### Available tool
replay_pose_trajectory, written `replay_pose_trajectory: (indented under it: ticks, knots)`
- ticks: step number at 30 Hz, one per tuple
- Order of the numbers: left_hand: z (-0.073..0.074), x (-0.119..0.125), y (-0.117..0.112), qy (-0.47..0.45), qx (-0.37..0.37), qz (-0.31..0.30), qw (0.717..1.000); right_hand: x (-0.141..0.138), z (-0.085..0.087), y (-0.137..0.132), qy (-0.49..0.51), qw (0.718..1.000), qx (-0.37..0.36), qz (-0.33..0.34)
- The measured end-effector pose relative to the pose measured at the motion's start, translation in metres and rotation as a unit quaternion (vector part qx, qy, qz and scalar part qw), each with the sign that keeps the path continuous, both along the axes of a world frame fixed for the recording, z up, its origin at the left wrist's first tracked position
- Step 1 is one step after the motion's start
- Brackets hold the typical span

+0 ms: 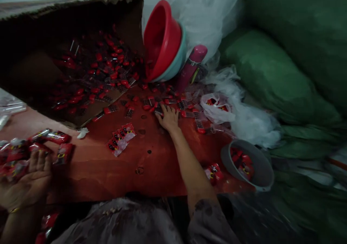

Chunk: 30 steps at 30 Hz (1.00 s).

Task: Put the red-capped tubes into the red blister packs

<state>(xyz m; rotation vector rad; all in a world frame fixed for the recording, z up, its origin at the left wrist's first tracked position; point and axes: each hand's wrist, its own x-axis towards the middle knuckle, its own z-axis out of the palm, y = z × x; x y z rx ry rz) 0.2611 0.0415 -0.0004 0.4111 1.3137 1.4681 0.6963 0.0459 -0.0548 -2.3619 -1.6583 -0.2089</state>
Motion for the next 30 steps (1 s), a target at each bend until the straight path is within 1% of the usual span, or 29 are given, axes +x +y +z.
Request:
replay_pose_trajectory:
  ticks: [2, 3, 4, 5, 6, 7, 8, 9, 10, 11, 12, 13, 15, 16, 17, 18, 19, 21, 24, 27, 29, 30]
  knots:
    - [-0.001, 0.007, -0.007, -0.069, -0.009, -0.02, 0.997, -0.011, -0.001, -0.012, -0.01, 0.999, -0.001, 0.046]
    - [-0.002, 0.012, -0.011, -0.094, -0.022, -0.039, 0.995, -0.015, -0.001, -0.018, -0.013, 0.998, -0.003, 0.067]
    - [-0.004, 0.018, -0.013, -0.093, -0.033, -0.077, 0.992, -0.019, -0.001, -0.024, -0.015, 0.996, -0.006, 0.088]
    - [-0.007, 0.027, -0.014, -0.064, -0.035, -0.114, 0.991, -0.022, -0.001, -0.028, -0.016, 0.994, -0.009, 0.105]
    - [-0.009, 0.037, -0.015, -0.009, -0.027, -0.154, 0.988, -0.025, 0.0, -0.032, -0.018, 0.993, -0.011, 0.119]
    - [-0.012, 0.049, -0.013, 0.077, 0.01, -0.184, 0.98, -0.027, -0.001, -0.035, -0.021, 0.991, -0.011, 0.13]
    - [-0.015, 0.063, -0.011, 0.187, 0.056, -0.209, 0.958, -0.028, -0.001, -0.036, -0.025, 0.99, -0.009, 0.136]
    - [-0.018, 0.078, -0.006, 0.302, 0.113, -0.244, 0.915, -0.029, -0.001, -0.038, -0.029, 0.99, -0.006, 0.14]
    - [-0.021, 0.095, -0.001, 0.393, 0.167, -0.296, 0.854, -0.03, -0.002, -0.038, -0.032, 0.99, -0.001, 0.139]
    - [-0.024, 0.112, 0.006, 0.463, 0.211, -0.342, 0.79, -0.031, -0.004, -0.039, -0.034, 0.99, 0.005, 0.135]
    - [-0.027, 0.129, 0.013, 0.525, 0.244, -0.365, 0.729, -0.031, -0.005, -0.04, -0.035, 0.991, 0.011, 0.131]
    - [-0.03, 0.144, 0.019, 0.582, 0.259, -0.377, 0.673, -0.031, -0.006, -0.04, -0.035, 0.991, 0.018, 0.126]
    - [-0.037, 0.167, 0.03, 0.659, 0.257, -0.409, 0.577, -0.03, -0.009, -0.043, -0.03, 0.992, 0.033, 0.119]
    - [-0.041, 0.173, 0.033, 0.681, 0.253, -0.422, 0.542, -0.03, -0.01, -0.044, -0.027, 0.992, 0.039, 0.117]
    - [-0.044, 0.177, 0.034, 0.698, 0.251, -0.43, 0.515, -0.029, -0.011, -0.046, -0.023, 0.992, 0.044, 0.117]
    - [-0.046, 0.177, 0.033, 0.71, 0.252, -0.431, 0.497, -0.029, -0.012, -0.048, -0.019, 0.992, 0.048, 0.118]
    - [-0.048, 0.175, 0.03, 0.72, 0.255, -0.425, 0.486, -0.029, -0.012, -0.049, -0.015, 0.991, 0.052, 0.119]
    - [-0.051, 0.168, 0.022, 0.733, 0.266, -0.41, 0.473, -0.029, -0.013, -0.05, -0.012, 0.991, 0.06, 0.121]
    - [-0.052, 0.16, 0.01, 0.736, 0.278, -0.399, 0.471, -0.03, -0.011, -0.049, -0.023, 0.99, 0.068, 0.121]
    - [-0.049, 0.158, 0.006, 0.728, 0.274, -0.397, 0.488, -0.034, -0.008, -0.05, -0.043, 0.989, 0.081, 0.114]
    - [-0.044, 0.15, 0.007, 0.72, 0.271, -0.382, 0.511, -0.04, -0.007, -0.056, -0.054, 0.987, 0.11, 0.104]
    - [-0.041, 0.143, 0.009, 0.72, 0.268, -0.365, 0.526, -0.042, -0.006, -0.06, -0.057, 0.985, 0.126, 0.101]
